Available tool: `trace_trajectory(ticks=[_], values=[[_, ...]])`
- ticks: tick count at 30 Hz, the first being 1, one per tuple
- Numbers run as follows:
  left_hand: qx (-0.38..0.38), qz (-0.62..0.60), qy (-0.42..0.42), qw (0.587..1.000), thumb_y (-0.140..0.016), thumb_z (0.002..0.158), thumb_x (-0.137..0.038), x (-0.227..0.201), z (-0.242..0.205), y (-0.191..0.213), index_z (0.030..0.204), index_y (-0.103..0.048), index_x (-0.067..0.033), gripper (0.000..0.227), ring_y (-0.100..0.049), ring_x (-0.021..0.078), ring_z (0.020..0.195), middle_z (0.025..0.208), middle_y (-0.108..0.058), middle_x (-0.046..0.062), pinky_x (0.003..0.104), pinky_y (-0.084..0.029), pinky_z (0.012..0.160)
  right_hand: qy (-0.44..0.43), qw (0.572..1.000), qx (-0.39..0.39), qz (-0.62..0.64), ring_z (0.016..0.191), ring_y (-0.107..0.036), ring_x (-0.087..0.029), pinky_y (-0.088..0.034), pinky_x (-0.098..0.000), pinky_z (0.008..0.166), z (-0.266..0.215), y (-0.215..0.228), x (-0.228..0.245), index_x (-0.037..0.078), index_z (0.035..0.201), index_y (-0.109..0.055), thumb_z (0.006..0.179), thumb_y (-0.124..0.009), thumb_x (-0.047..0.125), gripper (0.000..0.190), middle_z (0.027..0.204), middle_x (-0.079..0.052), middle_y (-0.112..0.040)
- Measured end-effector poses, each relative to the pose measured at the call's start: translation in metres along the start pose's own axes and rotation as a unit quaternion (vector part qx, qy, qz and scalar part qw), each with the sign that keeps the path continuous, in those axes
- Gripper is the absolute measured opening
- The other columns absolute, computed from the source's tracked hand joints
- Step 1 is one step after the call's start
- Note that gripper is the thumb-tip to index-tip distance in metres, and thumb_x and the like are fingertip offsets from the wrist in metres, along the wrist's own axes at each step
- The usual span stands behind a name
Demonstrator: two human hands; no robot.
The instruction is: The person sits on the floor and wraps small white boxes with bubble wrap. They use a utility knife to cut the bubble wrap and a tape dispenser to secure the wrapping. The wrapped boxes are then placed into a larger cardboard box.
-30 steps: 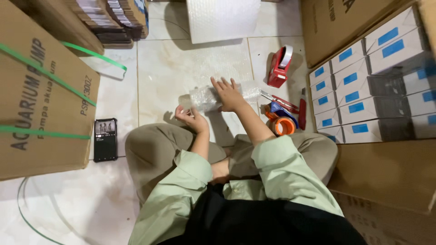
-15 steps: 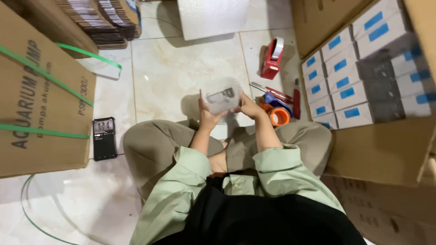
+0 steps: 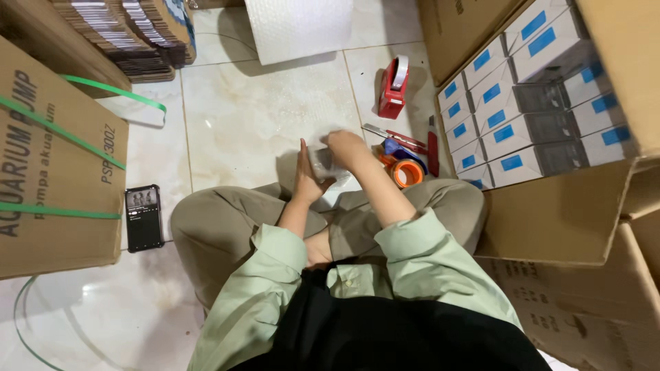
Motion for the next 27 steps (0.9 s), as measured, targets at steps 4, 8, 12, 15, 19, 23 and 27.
trace_trajectory(ticks=[4,8,12,15,19,23,27], values=[[-0.006,-0.021,0.050,0.998,-0.088,0.054,-0.018,0.028,0.004,-0.004,0.148,0.003,-0.0100,0.132,-0.033,0.0410,0.132,0.144,-0.029,0.021,0.051,-0.033,0.109,0.072,0.984,-0.117,0.116,0.126,-0.043,-0.041,-0.035,-0.0512,0.103,-0.062,0.104,0.032,0.013,0.138,-0.044,0.076,-0.072,0.011,0.068,0.138,-0.022,-0.044],[-0.037,-0.061,0.040,0.997,-0.089,0.057,-0.023,0.056,0.005,-0.014,0.130,-0.009,-0.0039,0.110,-0.034,0.0443,0.130,0.144,-0.022,0.026,0.051,-0.032,0.110,0.009,0.869,-0.269,0.416,0.118,-0.045,-0.045,-0.035,-0.0531,0.101,-0.084,0.056,-0.061,-0.001,0.131,-0.045,0.066,-0.047,-0.016,0.066,0.122,-0.027,-0.049],[-0.032,-0.025,0.045,0.998,-0.079,0.074,-0.030,0.045,0.004,-0.014,0.120,-0.019,-0.0043,0.080,-0.033,0.0420,0.131,0.147,-0.019,0.023,0.050,-0.032,0.111,-0.116,0.824,-0.030,0.554,0.134,-0.026,-0.046,-0.028,-0.0573,0.108,-0.072,-0.098,-0.105,0.005,0.146,-0.025,0.064,-0.067,-0.013,0.094,0.146,-0.028,-0.027],[-0.067,0.004,0.019,0.998,-0.074,0.079,-0.029,0.046,0.005,-0.012,0.125,-0.020,-0.0019,0.077,-0.036,0.0441,0.128,0.149,-0.016,0.023,0.048,-0.034,0.109,-0.002,0.879,-0.160,0.448,0.131,-0.023,-0.053,-0.018,-0.0613,0.110,-0.066,-0.046,-0.054,-0.006,0.142,-0.025,0.080,-0.075,0.020,0.083,0.138,-0.037,-0.029],[-0.073,0.068,-0.010,0.995,-0.072,0.082,-0.030,0.042,0.005,-0.005,0.137,-0.016,0.0036,0.086,-0.032,0.0456,0.130,0.148,-0.015,0.027,0.053,-0.035,0.106,-0.018,0.875,-0.176,0.450,0.124,-0.039,-0.045,-0.042,-0.0527,0.096,-0.051,-0.070,-0.061,0.008,0.146,-0.028,0.084,-0.067,0.011,0.073,0.133,-0.022,-0.037],[-0.078,0.061,-0.053,0.994,-0.072,0.079,-0.036,0.041,0.010,-0.005,0.124,-0.052,-0.0049,0.058,-0.041,0.0406,0.126,0.148,-0.026,0.015,0.049,-0.038,0.104,0.027,0.905,-0.241,0.351,0.103,-0.052,-0.042,-0.046,-0.0471,0.091,-0.053,-0.058,-0.063,0.007,0.116,-0.054,0.083,-0.067,0.039,0.048,0.125,-0.017,-0.040],[-0.107,0.022,-0.004,0.994,-0.078,0.073,-0.040,0.064,0.021,-0.010,0.084,-0.069,-0.0044,0.039,-0.055,0.0406,0.110,0.135,-0.046,0.014,0.046,-0.045,0.096,0.027,0.917,-0.300,0.262,0.080,-0.056,-0.032,-0.050,-0.0401,0.076,-0.069,-0.017,-0.043,0.013,0.091,-0.064,0.081,-0.068,0.048,0.037,0.116,-0.008,-0.043]])
Point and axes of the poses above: each hand's wrist, its own z-axis towards the middle knuckle, its own y-axis out of the back of the hand, x = y × z, the point moved 8 cm from there along z, towards the middle knuckle
